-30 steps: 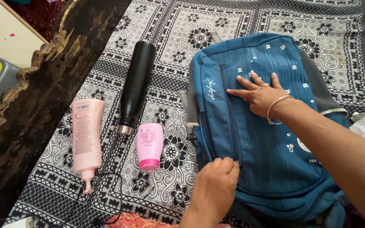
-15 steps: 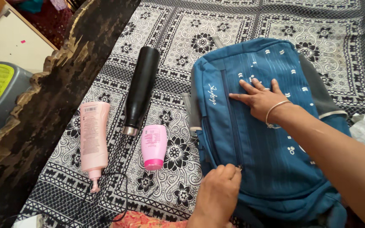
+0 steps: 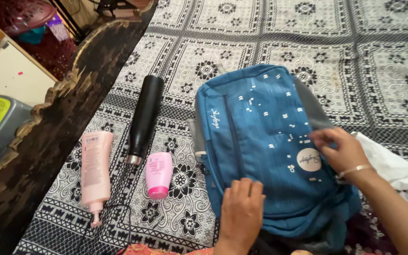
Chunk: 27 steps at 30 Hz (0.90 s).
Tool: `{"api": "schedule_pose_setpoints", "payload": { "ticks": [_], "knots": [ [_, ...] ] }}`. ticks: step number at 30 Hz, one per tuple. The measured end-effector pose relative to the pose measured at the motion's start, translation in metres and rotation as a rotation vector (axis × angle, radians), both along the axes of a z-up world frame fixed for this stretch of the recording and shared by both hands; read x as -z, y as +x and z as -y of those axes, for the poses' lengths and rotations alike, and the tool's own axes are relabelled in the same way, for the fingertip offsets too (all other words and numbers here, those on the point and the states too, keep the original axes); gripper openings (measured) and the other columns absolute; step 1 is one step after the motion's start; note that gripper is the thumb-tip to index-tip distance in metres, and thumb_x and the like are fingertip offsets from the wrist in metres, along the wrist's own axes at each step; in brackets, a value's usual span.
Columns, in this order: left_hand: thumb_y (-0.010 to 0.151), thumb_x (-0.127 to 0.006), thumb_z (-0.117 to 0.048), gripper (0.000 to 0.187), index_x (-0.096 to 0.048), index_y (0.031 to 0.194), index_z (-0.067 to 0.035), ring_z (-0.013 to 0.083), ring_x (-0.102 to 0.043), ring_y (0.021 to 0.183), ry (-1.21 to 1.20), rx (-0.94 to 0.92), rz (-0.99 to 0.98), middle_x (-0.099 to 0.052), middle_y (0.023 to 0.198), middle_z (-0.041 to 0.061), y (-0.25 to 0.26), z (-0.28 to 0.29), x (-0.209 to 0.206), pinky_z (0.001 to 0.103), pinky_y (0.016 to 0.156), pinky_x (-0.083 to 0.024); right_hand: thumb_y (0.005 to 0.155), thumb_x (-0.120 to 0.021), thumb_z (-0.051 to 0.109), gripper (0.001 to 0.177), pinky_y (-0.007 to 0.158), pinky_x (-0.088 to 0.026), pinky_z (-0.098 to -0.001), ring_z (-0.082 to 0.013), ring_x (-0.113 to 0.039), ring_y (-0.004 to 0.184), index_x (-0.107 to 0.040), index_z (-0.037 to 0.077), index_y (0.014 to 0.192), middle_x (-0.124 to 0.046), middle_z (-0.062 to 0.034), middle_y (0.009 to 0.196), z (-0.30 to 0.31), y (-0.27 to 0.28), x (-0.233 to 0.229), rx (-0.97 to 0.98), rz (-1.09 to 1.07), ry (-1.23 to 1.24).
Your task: The person sits at a bed and packs a blue backpack, placing a comb, toothpaste, lip gloss, small tins and pink lotion bottles into its front pockets, zips the pockets, then opens the main compartment and places the bottles inside.
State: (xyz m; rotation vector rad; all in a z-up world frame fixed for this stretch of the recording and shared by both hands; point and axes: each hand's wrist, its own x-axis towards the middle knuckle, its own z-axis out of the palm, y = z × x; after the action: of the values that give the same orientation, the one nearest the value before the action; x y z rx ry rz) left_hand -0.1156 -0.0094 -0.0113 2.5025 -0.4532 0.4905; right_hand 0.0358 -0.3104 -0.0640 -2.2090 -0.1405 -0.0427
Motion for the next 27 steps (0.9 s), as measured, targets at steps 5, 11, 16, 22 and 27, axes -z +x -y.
{"api": "schedule_pose_setpoints", "payload": {
  "ticks": [5, 11, 16, 22, 27],
  "knots": [
    [0.085, -0.08, -0.027, 0.026, -0.065, 0.092, -0.007, 0.0315, -0.06, 0.092, -0.003, 0.167, -0.223, -0.062, 0.096, 0.011, -0.008, 0.039, 0.026, 0.045, 0.076, -0.048, 0.08, -0.078, 0.007, 0.015, 0.079, -0.058, -0.0343, -0.0212, -0.074, 0.083, -0.077, 0.006, 0.095, -0.078, -0.0076, 0.085, 0.019, -0.045, 0.014, 0.235, -0.192, -0.052],
    [0.074, -0.084, -0.031, 0.03, -0.067, 0.085, -0.008, 0.0307, -0.061, 0.094, 0.04, 0.081, -0.16, -0.063, 0.093, 0.008, -0.002, 0.062, 0.053, 0.044, 0.077, -0.05, 0.073, -0.086, 0.023, 0.048, 0.084, -0.059, -0.0394, -0.0289, -0.075, 0.097, -0.066, 0.013, 0.115, -0.079, -0.0074, 0.099, -0.014, -0.082, 0.0, 0.051, -0.3, -0.58],
    [0.081, -0.083, -0.028, 0.024, -0.07, 0.09, -0.01, 0.0297, -0.061, 0.096, -0.034, 0.112, -0.081, -0.064, 0.095, 0.007, -0.013, 0.052, 0.059, 0.044, 0.078, -0.049, 0.08, -0.082, 0.033, 0.067, 0.088, -0.058, -0.0452, -0.0351, -0.075, 0.098, -0.051, 0.016, 0.137, -0.079, -0.0133, 0.101, -0.027, -0.086, 0.003, 0.227, -0.367, -0.405],
    [0.08, -0.084, -0.029, 0.028, -0.07, 0.094, -0.01, 0.0298, -0.062, 0.097, -0.054, 0.146, -0.097, -0.063, 0.097, 0.007, -0.015, 0.044, 0.06, 0.045, 0.078, -0.048, 0.086, -0.066, 0.017, 0.057, 0.096, -0.055, -0.0457, -0.0364, -0.068, 0.112, -0.062, 0.025, 0.141, -0.069, -0.0147, 0.125, 0.001, -0.046, 0.018, 0.223, 0.064, -0.391],
    [0.081, -0.083, -0.03, 0.027, -0.069, 0.093, -0.01, 0.0303, -0.061, 0.096, -0.067, 0.153, -0.101, -0.062, 0.096, 0.008, -0.017, 0.043, 0.058, 0.044, 0.079, -0.048, 0.078, -0.068, 0.019, 0.053, 0.093, -0.05, -0.0507, -0.0335, -0.057, 0.123, -0.067, 0.028, 0.131, -0.058, -0.0018, 0.144, 0.001, 0.002, 0.019, 0.051, 0.234, -0.744]
  ]
}}
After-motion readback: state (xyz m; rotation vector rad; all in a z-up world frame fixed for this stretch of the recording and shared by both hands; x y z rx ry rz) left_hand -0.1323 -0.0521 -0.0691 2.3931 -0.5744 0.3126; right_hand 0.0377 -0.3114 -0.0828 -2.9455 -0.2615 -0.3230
